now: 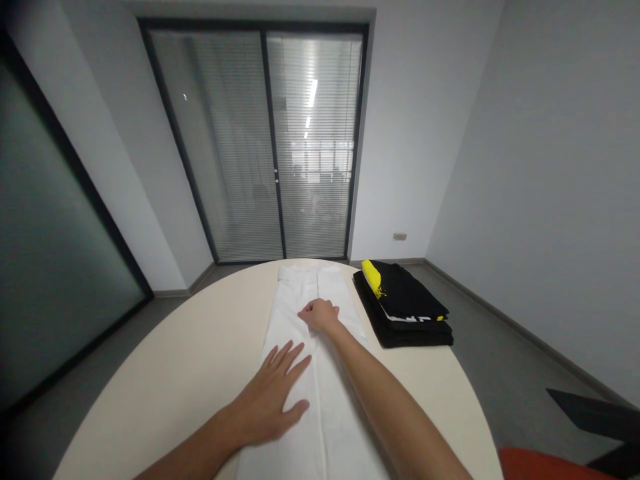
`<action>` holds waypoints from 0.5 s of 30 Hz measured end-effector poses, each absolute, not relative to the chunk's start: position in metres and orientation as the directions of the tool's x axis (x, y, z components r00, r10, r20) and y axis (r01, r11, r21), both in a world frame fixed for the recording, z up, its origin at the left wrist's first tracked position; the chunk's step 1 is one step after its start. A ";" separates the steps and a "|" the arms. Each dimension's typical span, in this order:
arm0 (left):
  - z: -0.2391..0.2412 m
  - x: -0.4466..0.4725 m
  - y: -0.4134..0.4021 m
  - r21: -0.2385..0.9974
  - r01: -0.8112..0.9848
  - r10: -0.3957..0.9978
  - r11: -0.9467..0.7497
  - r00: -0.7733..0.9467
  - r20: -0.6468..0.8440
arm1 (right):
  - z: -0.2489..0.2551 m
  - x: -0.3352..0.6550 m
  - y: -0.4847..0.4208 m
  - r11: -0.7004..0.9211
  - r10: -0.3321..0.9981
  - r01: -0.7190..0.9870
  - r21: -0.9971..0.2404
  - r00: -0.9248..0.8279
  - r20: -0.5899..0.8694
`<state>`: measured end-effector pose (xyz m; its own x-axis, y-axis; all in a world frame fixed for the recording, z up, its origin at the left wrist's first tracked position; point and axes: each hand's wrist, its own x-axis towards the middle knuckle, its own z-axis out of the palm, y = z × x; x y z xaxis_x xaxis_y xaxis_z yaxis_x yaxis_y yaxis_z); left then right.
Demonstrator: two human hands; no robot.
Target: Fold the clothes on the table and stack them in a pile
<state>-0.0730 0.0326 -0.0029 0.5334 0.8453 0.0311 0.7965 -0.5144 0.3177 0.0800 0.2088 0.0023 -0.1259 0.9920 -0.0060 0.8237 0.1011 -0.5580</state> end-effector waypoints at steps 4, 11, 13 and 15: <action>-0.004 -0.074 0.033 0.313 0.788 0.834 -0.530 0.552 0.021 | -0.002 0.089 0.210 0.108 0.993 0.787 -0.607 -0.119 0.022; -0.004 -0.075 0.034 0.295 0.769 0.813 -0.566 0.581 0.045 | -0.016 0.098 0.206 0.276 0.961 0.696 -0.663 -0.202 0.188; -0.004 -0.075 0.034 0.284 0.758 0.801 -0.587 0.595 0.068 | -0.018 0.099 0.206 0.296 0.954 0.669 -0.682 -0.239 0.180; -0.004 -0.073 0.034 0.266 0.738 0.781 -0.620 0.615 0.113 | -0.019 0.100 0.207 0.307 0.950 0.664 -0.682 -0.252 0.182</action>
